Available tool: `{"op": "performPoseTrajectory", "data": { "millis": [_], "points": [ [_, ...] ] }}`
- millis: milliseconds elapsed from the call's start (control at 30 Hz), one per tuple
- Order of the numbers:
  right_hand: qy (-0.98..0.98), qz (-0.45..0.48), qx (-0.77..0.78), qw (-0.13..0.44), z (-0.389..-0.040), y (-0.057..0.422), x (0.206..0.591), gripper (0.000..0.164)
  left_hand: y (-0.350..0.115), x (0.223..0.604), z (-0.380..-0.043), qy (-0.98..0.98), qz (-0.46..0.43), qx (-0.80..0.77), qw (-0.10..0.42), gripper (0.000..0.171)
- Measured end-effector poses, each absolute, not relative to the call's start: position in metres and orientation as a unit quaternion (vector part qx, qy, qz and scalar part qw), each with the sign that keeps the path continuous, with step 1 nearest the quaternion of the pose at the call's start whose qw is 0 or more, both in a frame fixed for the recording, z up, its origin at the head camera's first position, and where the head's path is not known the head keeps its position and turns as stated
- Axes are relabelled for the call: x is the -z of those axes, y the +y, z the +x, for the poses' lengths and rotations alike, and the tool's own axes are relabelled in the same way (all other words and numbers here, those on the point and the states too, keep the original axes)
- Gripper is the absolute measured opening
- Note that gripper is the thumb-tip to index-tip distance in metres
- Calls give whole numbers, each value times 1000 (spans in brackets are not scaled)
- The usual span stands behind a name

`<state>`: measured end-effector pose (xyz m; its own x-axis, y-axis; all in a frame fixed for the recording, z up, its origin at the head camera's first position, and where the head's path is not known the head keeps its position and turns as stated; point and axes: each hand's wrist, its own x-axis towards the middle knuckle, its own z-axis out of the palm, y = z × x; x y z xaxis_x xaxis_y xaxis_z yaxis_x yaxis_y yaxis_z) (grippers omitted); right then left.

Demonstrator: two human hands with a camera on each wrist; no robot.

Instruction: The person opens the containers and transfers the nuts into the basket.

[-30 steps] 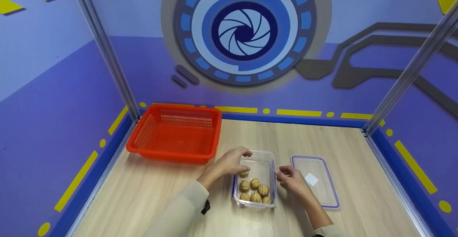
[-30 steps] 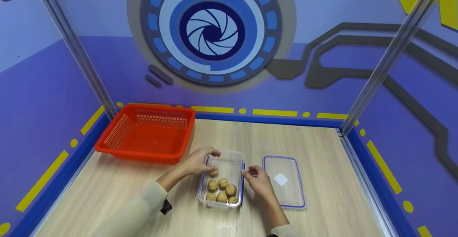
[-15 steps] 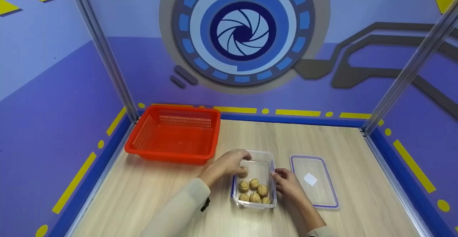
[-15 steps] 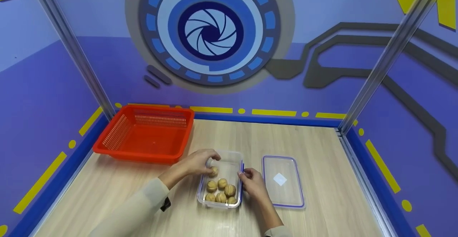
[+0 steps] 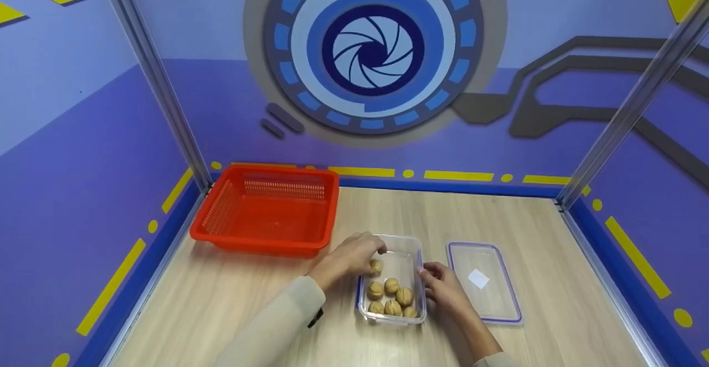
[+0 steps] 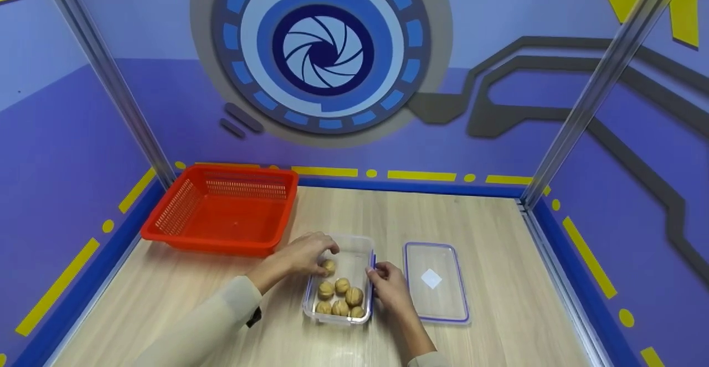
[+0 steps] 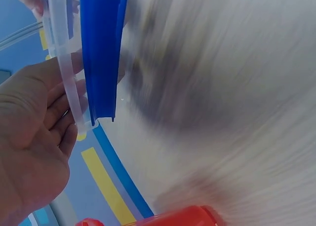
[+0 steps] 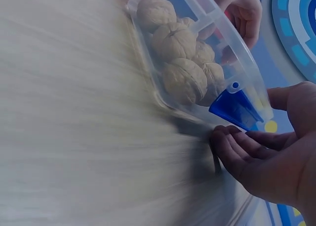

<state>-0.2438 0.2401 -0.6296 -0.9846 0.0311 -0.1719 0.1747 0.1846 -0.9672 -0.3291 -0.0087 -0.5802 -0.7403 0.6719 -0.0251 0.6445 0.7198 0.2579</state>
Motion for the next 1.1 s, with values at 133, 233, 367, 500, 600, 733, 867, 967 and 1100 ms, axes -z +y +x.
{"op": "performPoseTrajectory", "data": {
  "millis": [133,233,367,500,600,733,867,967,1100],
  "points": [
    [778,62,623,48,-243,239,631,41,-8,584,-328,926,367,-83,31,44],
    [785,60,615,42,-244,239,633,41,-6,586,-328,928,368,-58,14,42],
    [794,55,605,24,-244,237,635,41,-3,586,-327,927,373,-21,0,39],
    [798,51,601,13,-244,236,636,40,-1,587,-327,928,374,2,-2,38],
    [800,50,598,17,-244,236,635,40,0,588,-326,930,368,3,5,36],
    [801,51,597,20,-243,236,632,40,3,587,-325,932,362,11,1,32],
    [799,51,599,17,-241,236,631,40,5,587,-324,933,359,25,-12,28],
    [799,50,599,18,-241,236,631,40,7,587,-323,934,356,32,-18,26],
    [802,50,595,20,-242,238,634,41,8,589,-324,934,356,27,-21,25]
  ]
}}
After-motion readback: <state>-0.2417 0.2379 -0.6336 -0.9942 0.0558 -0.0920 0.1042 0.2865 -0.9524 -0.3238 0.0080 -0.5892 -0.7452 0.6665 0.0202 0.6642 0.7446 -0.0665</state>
